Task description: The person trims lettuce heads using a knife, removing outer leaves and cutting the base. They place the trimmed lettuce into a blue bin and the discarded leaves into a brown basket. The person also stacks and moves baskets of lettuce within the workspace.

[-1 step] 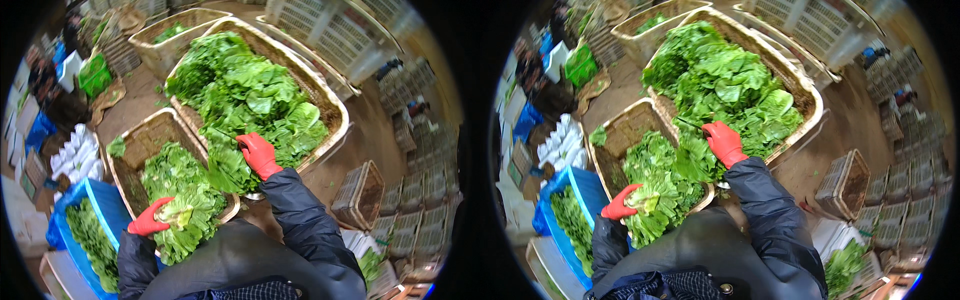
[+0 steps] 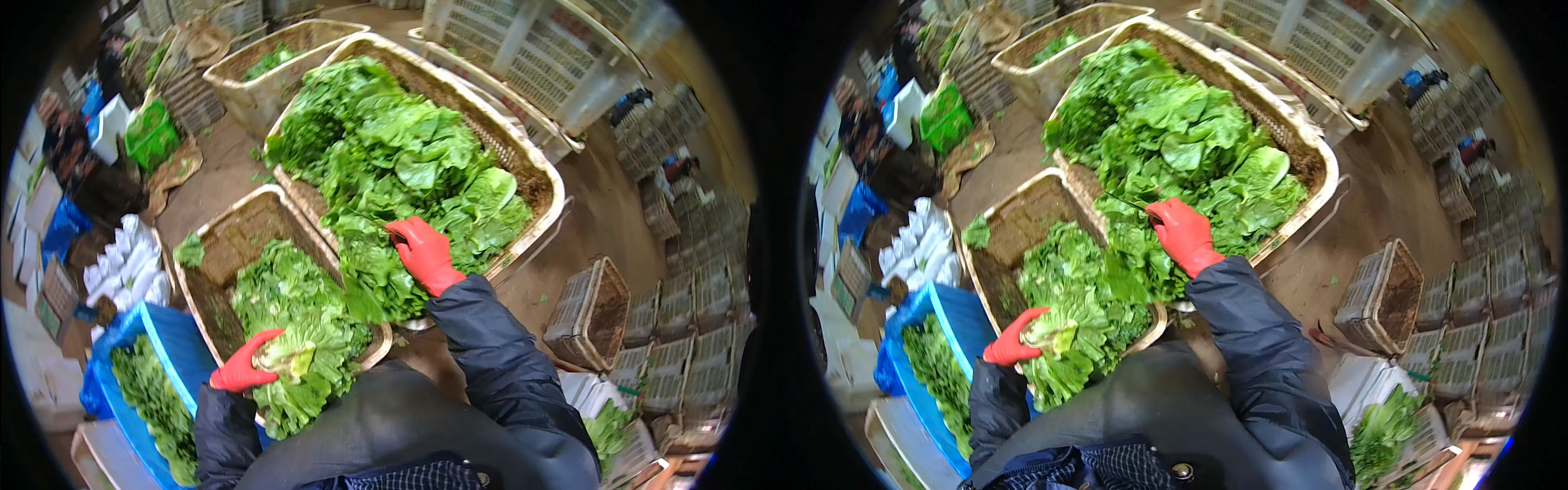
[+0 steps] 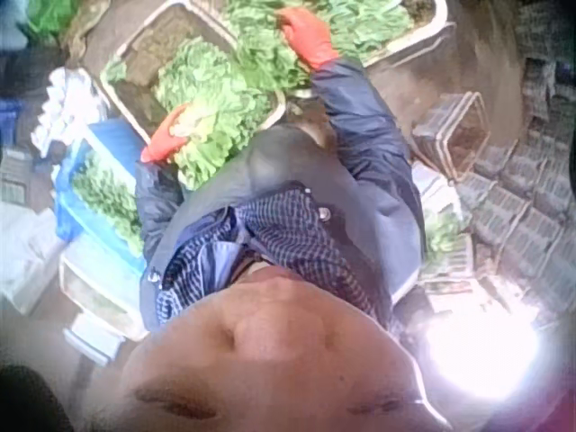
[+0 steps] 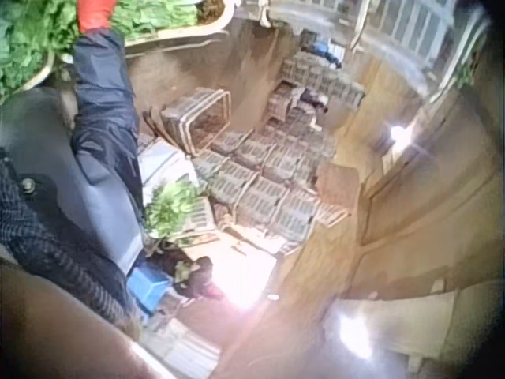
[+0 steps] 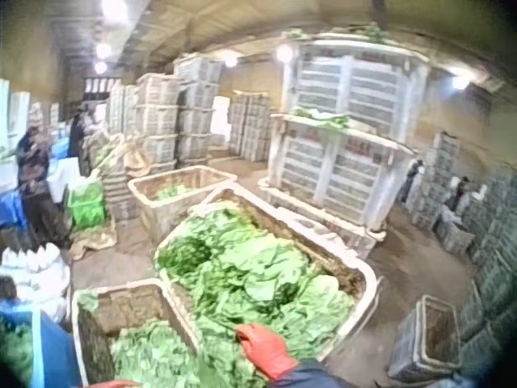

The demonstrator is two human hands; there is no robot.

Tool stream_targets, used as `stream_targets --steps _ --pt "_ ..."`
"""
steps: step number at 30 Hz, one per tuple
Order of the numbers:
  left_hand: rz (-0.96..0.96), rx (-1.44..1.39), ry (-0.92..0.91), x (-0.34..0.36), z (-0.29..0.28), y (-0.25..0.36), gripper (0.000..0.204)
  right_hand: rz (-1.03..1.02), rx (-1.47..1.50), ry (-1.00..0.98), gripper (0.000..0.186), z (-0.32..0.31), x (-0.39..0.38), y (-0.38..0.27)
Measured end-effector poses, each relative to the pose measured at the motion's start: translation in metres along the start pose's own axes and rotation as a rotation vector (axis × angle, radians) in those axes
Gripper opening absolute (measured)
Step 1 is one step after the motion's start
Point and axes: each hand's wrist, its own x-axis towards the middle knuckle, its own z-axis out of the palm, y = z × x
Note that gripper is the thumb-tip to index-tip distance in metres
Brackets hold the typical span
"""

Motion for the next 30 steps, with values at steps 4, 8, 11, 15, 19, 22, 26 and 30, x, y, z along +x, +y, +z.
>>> stream_targets --steps 4,8,11,15,19,22,26,30 --pt "-0.058 -0.172 -0.041 0.002 0.002 0.011 0.082 0.195 0.108 0.322 0.017 -0.078 0.029 0.03" --pt "-0.058 -0.186 -0.068 0.011 0.007 0.012 0.082 0.486 0.728 0.466 0.023 -0.103 0.039 0.138" --pt "-0.026 -0.207 -0.106 0.025 0.01 0.017 0.084 0.532 -0.021 0.392 0.035 -0.059 0.02 0.163" --pt "0.139 -0.217 0.072 0.033 0.023 0.0 0.083 0.58 0.019 0.355 0.032 -0.054 0.033 0.173" --pt "0.0 -0.391 0.187 0.014 0.04 -0.02 0.078 0.493 -0.263 0.204 0.032 -0.109 0.041 0.106" --pt "0.04 -0.197 0.379 -0.011 0.026 -0.031 0.07 0.197 0.022 0.376 0.032 -0.118 0.046 0.035" --pt "0.13 0.136 0.308 -0.037 -0.001 0.021 0.075 0.05 0.567 -0.221 0.031 -0.075 0.008 -0.055" --pt "0.116 -0.029 0.189 -0.04 0.032 0.025 0.073 0.563 0.422 -0.335 0.028 0.004 0.018 0.021"
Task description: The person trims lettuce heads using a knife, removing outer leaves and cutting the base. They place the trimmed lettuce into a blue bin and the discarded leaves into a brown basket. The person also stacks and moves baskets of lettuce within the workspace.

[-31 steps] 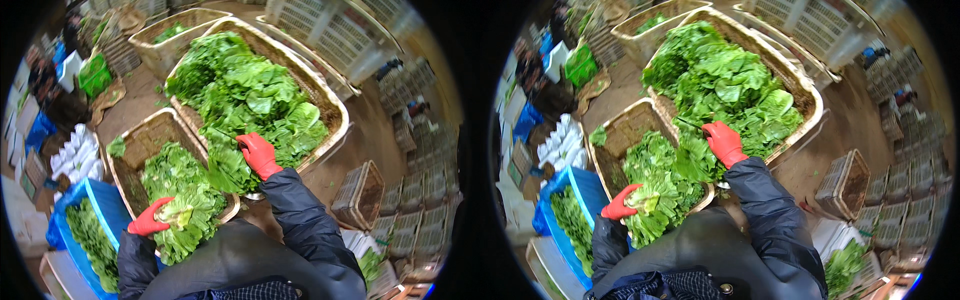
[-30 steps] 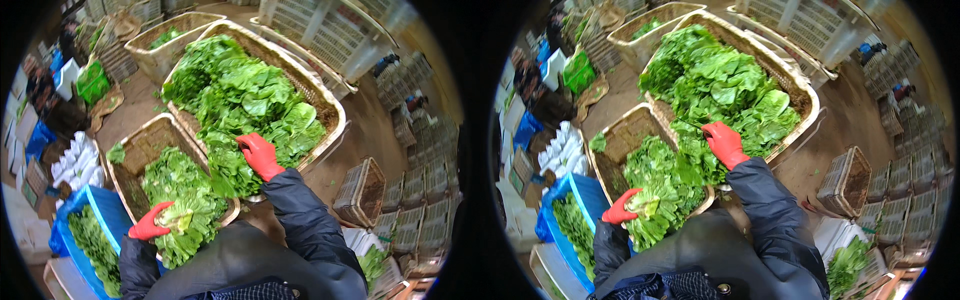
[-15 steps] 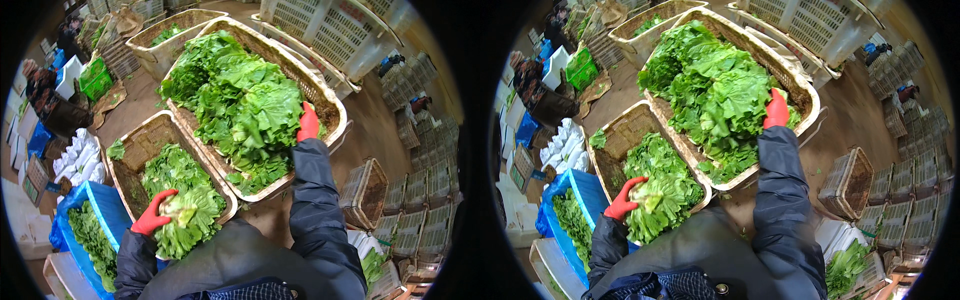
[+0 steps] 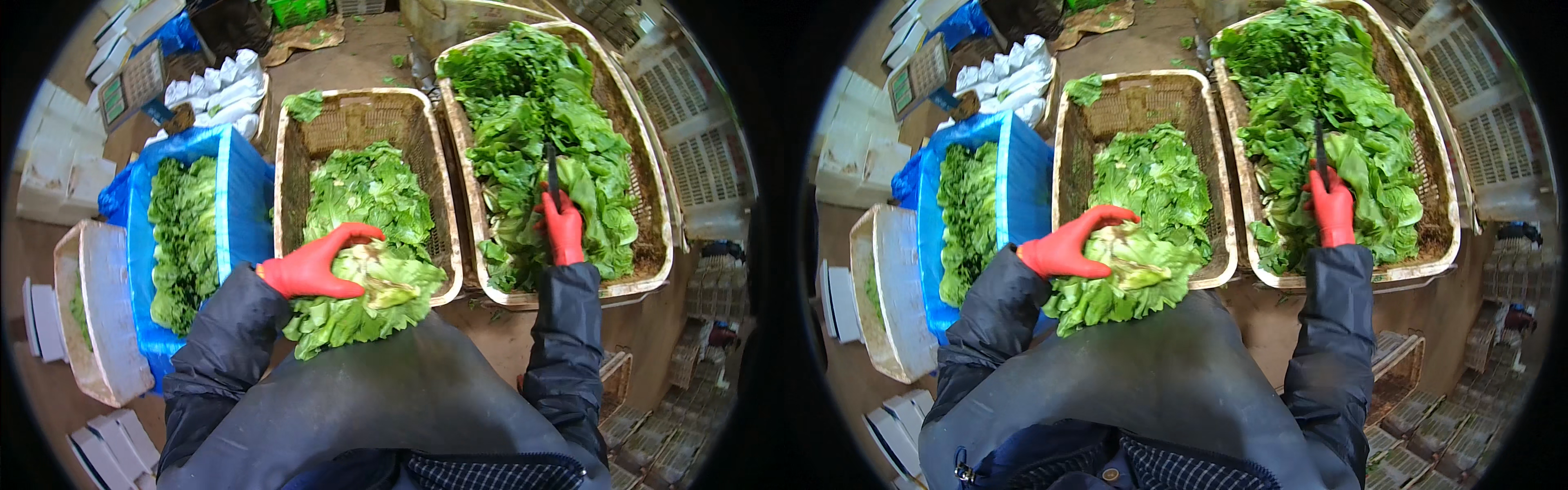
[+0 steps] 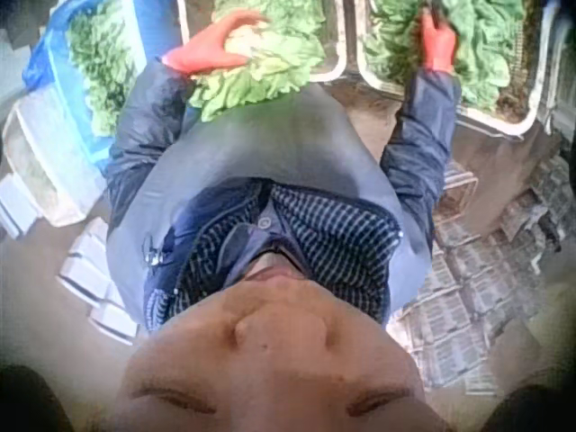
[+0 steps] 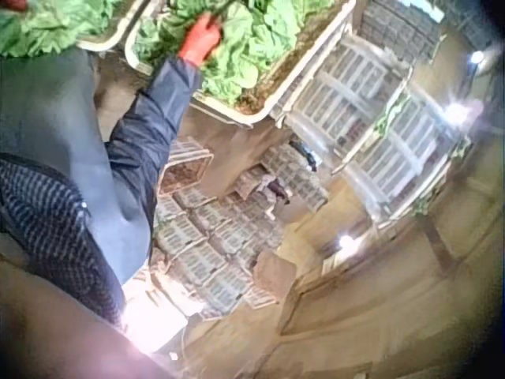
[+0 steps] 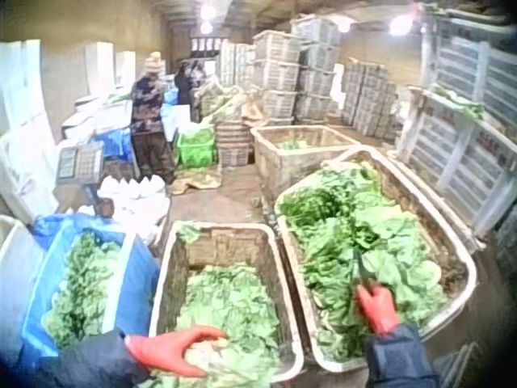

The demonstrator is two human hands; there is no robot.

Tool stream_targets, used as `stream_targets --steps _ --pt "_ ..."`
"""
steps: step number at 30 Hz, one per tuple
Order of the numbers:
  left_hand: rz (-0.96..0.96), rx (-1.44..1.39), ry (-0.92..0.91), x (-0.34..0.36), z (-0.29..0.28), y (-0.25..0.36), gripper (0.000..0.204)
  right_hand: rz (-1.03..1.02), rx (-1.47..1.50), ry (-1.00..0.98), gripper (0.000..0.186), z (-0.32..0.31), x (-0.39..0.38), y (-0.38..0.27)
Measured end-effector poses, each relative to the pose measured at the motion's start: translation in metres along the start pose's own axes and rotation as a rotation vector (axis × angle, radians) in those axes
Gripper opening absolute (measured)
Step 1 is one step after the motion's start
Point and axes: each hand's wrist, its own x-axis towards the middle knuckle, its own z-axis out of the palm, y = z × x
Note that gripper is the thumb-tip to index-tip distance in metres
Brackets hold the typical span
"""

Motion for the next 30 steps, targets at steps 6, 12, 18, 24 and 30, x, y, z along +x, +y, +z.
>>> stream_targets --steps 6,12,18,24,30 --pt "-0.043 -0.111 0.169 -0.029 0.009 -0.04 0.067 -0.402 -0.383 0.248 0.032 -0.011 0.004 -0.023" --pt "-0.122 -0.318 0.178 -0.041 0.007 -0.047 0.076 -0.798 -0.696 0.42 0.053 -0.041 -0.028 -0.046" --pt "-0.119 -0.379 0.186 -0.03 0.008 -0.05 0.074 -0.423 -0.739 0.49 0.07 -0.035 -0.049 -0.049" --pt "-0.129 -0.332 0.156 -0.008 0.007 -0.057 0.078 -0.236 -0.402 0.397 0.057 -0.052 -0.017 0.006" --pt "-0.137 -0.308 0.12 0.007 0.01 -0.055 0.083 -0.416 -0.477 0.405 0.048 -0.114 -0.03 -0.055"
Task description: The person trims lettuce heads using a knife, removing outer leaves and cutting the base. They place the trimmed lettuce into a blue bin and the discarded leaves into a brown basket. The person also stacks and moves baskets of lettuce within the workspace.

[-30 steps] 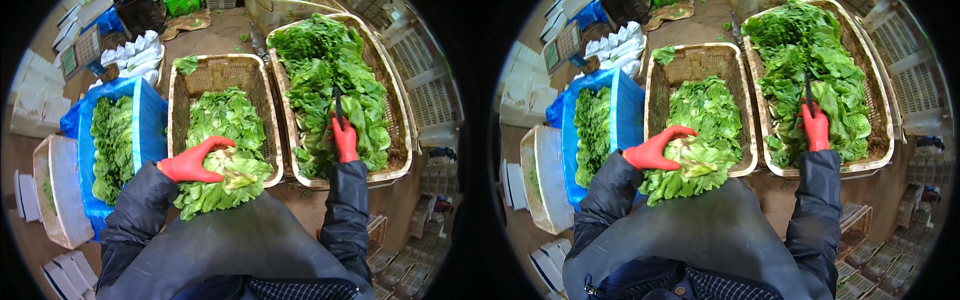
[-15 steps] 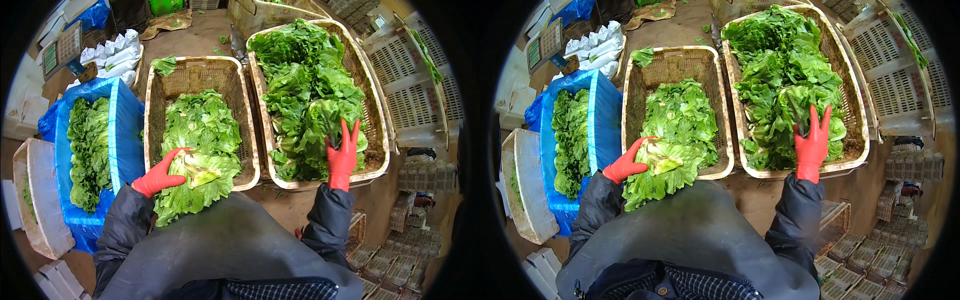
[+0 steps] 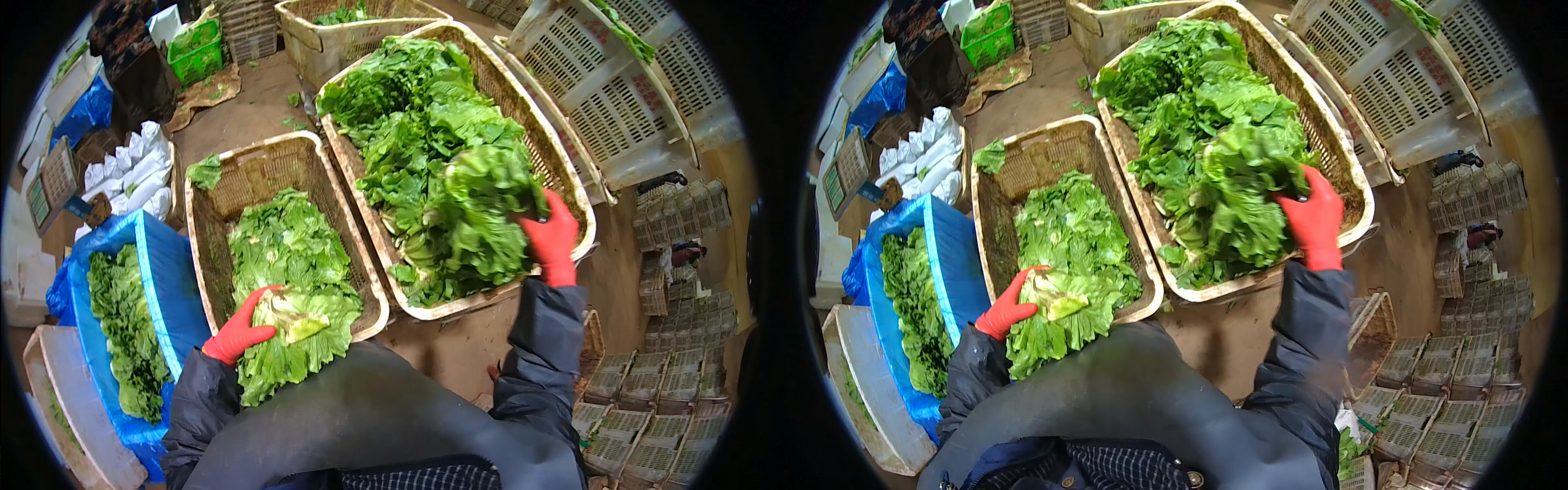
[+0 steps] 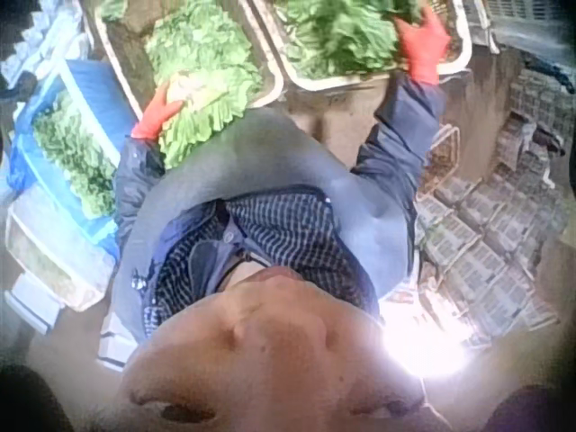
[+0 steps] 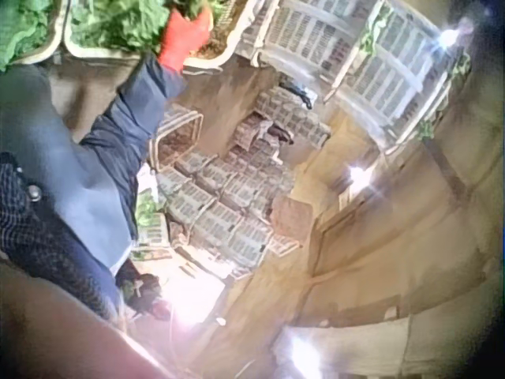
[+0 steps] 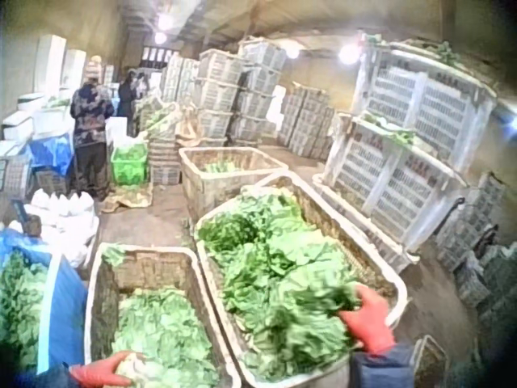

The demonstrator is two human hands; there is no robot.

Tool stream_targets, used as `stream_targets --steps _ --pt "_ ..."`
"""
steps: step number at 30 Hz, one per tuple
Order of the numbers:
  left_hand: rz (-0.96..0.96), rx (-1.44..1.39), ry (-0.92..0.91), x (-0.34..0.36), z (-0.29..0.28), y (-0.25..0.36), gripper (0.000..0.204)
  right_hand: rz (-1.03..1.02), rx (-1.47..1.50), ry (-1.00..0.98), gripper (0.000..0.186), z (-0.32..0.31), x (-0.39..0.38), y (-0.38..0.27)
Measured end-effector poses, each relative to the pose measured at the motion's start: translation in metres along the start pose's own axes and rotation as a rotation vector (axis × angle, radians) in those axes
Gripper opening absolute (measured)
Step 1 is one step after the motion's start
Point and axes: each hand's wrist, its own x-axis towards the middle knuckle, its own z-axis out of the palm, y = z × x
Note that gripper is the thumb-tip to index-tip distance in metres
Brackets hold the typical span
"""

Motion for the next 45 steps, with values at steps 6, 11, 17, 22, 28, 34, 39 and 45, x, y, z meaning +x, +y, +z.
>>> stream_targets --steps 6,11,17,22,28,34,39,45 --pt "-0.018 -0.035 0.03 -0.001 0.007 0.007 0.085 -0.213 -0.41 0.202 0.049 -0.044 0.038 0.015" --pt "0.003 -0.013 0.063 -0.001 0.007 0.0 0.084 -0.148 -0.613 0.173 0.066 0.045 0.037 0.122" --pt "0.105 0.161 0.185 -0.019 -0.019 0.031 0.091 -0.141 -0.321 0.086 0.072 -0.012 0.035 0.043" --pt "0.062 0.347 0.054 -0.033 -0.015 0.045 0.075 -0.459 -0.047 0.027 0.054 0.033 -0.02 -0.043" --pt "-0.017 0.003 0.033 -0.014 0.005 0.004 0.073 0.874 0.859 -0.925 0.025 0.135 -0.096 -0.043" --pt "0.085 0.083 0.004 -0.035 0.014 -0.004 0.084 -1.071 0.089 -0.79 0.03 0.103 -0.108 -0.189" --pt "0.012 -0.019 0.036 -0.032 0.015 -0.018 0.073 -1.18 -0.01 -0.754 0.02 0.151 -0.106 -0.169" --pt "0.033 -0.132 0.094 -0.043 0.006 -0.013 0.083 -0.57 0.243 -0.981 0.037 0.207 -0.101 -0.105"
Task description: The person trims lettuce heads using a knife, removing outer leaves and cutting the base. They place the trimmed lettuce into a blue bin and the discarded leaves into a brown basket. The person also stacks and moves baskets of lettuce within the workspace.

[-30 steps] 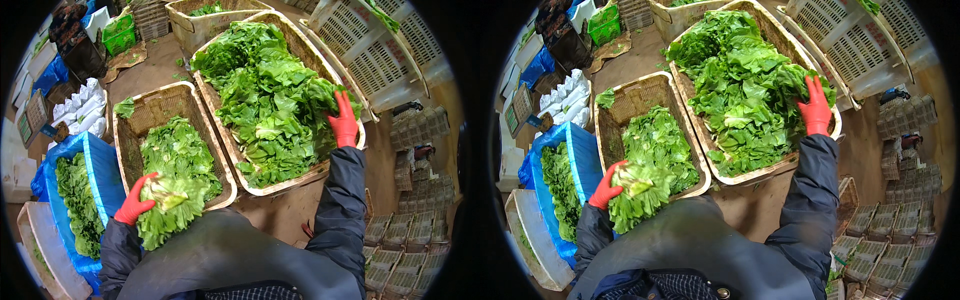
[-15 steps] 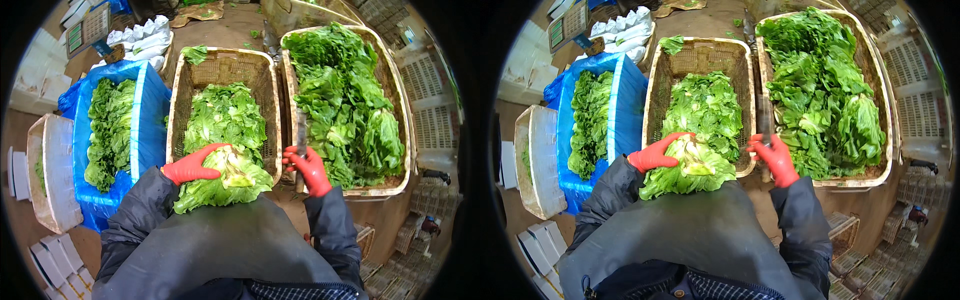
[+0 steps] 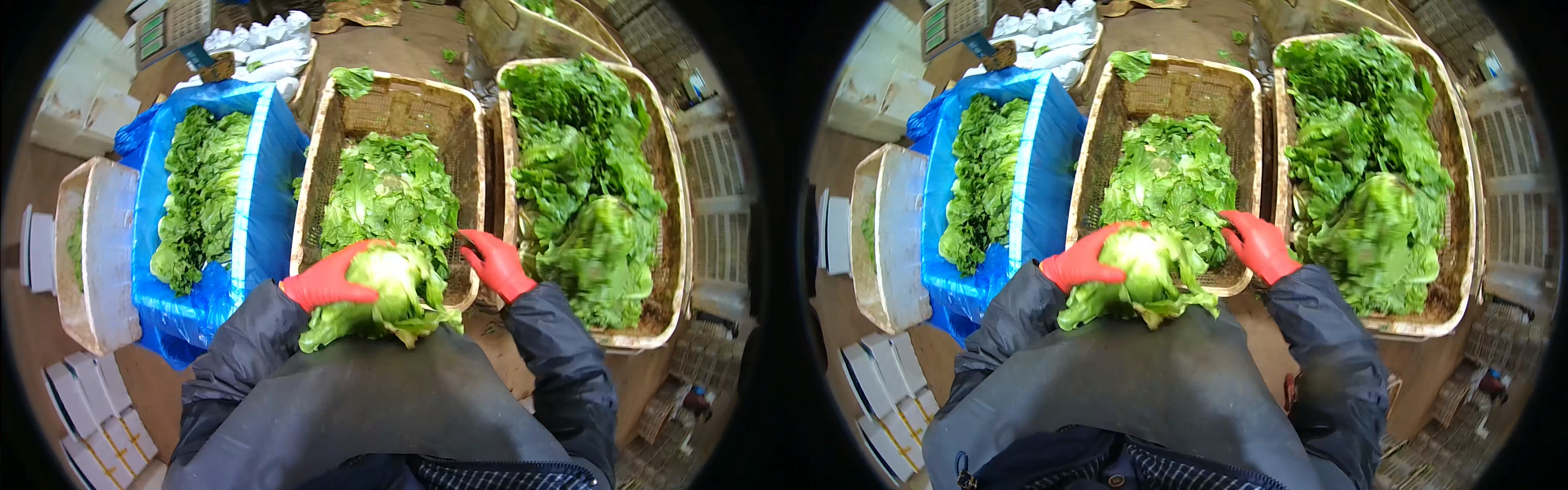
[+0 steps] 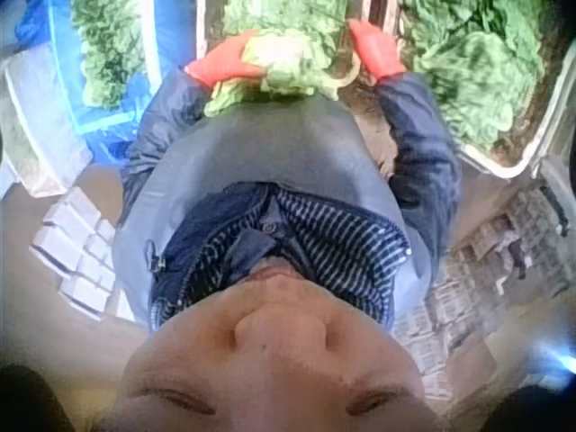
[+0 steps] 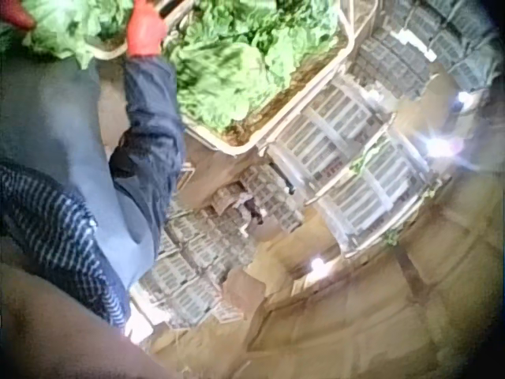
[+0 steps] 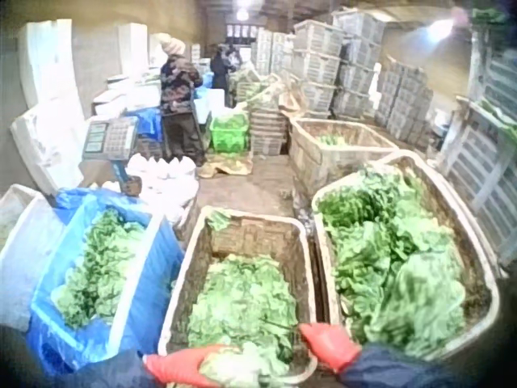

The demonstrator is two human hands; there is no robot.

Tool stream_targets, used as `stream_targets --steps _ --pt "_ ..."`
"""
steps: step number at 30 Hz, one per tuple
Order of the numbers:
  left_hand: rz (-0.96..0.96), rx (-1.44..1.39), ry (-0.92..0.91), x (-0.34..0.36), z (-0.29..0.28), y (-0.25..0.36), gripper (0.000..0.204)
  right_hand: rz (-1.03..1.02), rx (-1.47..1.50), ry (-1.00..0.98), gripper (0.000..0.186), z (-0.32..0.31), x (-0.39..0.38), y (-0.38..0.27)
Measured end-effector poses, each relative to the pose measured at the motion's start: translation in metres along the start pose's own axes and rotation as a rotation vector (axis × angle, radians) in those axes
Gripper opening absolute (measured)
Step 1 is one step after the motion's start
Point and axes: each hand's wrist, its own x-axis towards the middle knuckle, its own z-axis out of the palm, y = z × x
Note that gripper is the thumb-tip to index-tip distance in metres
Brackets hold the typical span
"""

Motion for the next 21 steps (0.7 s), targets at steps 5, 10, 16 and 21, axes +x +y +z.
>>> stream_targets --steps 5,10,16,21 --pt "0.182 -0.747 0.349 0.017 0.004 0.011 0.06 0.219 1.781 -0.314 0.067 0.045 0.003 -0.039" --pt "0.019 0.055 0.31 0.036 -0.044 -0.006 0.05 0.011 2.025 -0.122 0.062 0.02 0.059 -0.062" --pt "0.292 0.477 0.628 0.024 -0.042 0.019 0.067 -0.158 1.962 0.057 0.06 -0.013 0.058 -0.025" --pt "0.551 0.001 0.546 0.06 -0.005 0.046 0.079 -0.196 1.704 0.013 0.06 0.041 0.04 -0.029"
